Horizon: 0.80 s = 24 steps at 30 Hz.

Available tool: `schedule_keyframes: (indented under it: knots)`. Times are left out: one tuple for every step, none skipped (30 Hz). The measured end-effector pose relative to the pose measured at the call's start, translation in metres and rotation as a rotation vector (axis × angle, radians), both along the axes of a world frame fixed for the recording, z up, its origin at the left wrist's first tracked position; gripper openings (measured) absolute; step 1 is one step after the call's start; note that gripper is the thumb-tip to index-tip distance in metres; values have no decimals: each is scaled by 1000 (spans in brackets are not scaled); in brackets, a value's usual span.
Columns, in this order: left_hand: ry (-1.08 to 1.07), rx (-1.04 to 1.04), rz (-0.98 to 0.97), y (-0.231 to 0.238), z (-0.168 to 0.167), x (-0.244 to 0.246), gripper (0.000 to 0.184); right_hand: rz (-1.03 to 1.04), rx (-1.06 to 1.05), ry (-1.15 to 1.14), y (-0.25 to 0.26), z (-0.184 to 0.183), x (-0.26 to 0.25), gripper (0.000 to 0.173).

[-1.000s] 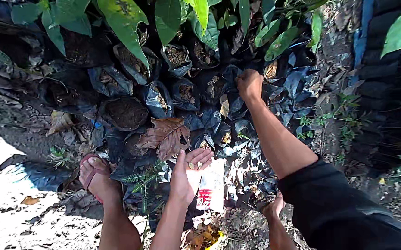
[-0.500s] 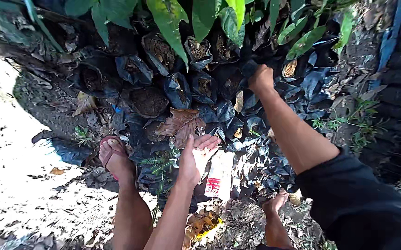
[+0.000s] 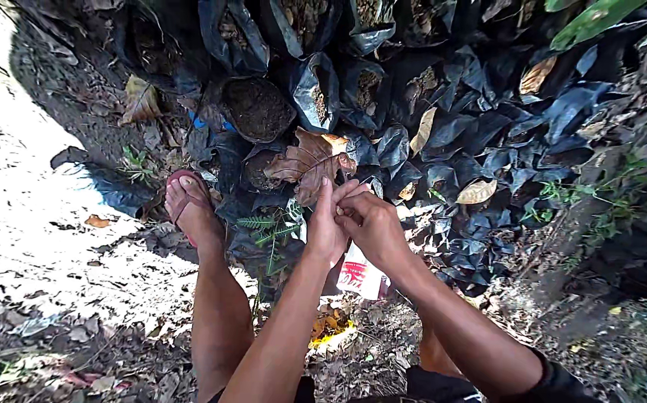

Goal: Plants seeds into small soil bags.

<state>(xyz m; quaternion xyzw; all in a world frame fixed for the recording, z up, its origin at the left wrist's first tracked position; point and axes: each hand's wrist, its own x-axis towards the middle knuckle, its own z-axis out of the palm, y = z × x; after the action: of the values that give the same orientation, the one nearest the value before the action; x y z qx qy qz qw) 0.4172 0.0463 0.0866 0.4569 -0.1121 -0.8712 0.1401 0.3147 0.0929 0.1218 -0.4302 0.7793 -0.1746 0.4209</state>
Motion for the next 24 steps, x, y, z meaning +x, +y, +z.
schedule_keyframes:
  knots:
    - [2,0,-2,-1,0,0,84,1,2,-10,-1,0,-2,11]
    - [5,4,1,-2,1,-1,84,5,1,-29,-3,0,-5,9]
    - [10,11,8,-3,1,-2,83,17,-1,-50,-5,0,-9,7]
    - [18,18,15,-4,2,-3,83,35,-1,-70,-6,1,-13,7]
    - [25,23,21,-3,1,-3,82,56,-6,-81,-7,2,-15,7]
    - [37,27,28,-2,0,-4,82,72,-18,-87,-6,2,-16,7]
    - [54,30,35,-2,-1,-4,83,71,-35,-92,-4,2,-15,7]
    - [70,36,44,-1,-2,-3,83,45,-47,-109,-3,3,-14,7]
    - [81,46,57,-1,-1,-3,83,-10,-40,-155,-2,4,-14,7]
    - [85,54,67,-2,-1,-4,83,-92,-15,-232,-3,6,-18,9]
    - [88,67,78,-3,-2,-6,82,-197,30,-339,-4,8,-26,16]
    - [85,79,95,-2,-2,-6,82,-314,65,-446,-6,10,-37,22]
    - [79,83,95,-2,-3,-6,82,-407,56,-524,-8,11,-50,24]
    - [71,83,91,-2,-5,-5,82,-472,21,-569,-11,12,-64,23]
    - [43,76,84,-1,-6,-5,83,-512,-2,-575,-16,13,-79,21]
    - [9,64,77,-1,-7,-5,82,-529,-29,-540,-24,13,-94,19]
    - [-20,52,76,0,-8,-6,81,-544,-67,-471,-34,8,-108,18]
    - [-37,43,76,0,-9,-6,80,-531,-96,-372,-44,2,-122,17]
    - [-53,45,72,0,-10,-6,80,-490,-120,-251,-55,-8,-135,17]
    - [-67,54,66,0,-9,-6,79,-418,-136,-138,-65,-20,-148,18]
    - [-76,59,56,1,-9,-5,78,-323,-146,-37,-74,-33,-160,19]
    - [-78,55,47,2,-9,-4,77,-216,-154,40,-82,-45,-171,20]
    - [-77,46,37,3,-10,-4,76,-108,-154,95,-89,-53,-179,21]
    - [-73,36,33,4,-11,-3,76,-13,-131,130,-94,-56,-186,21]
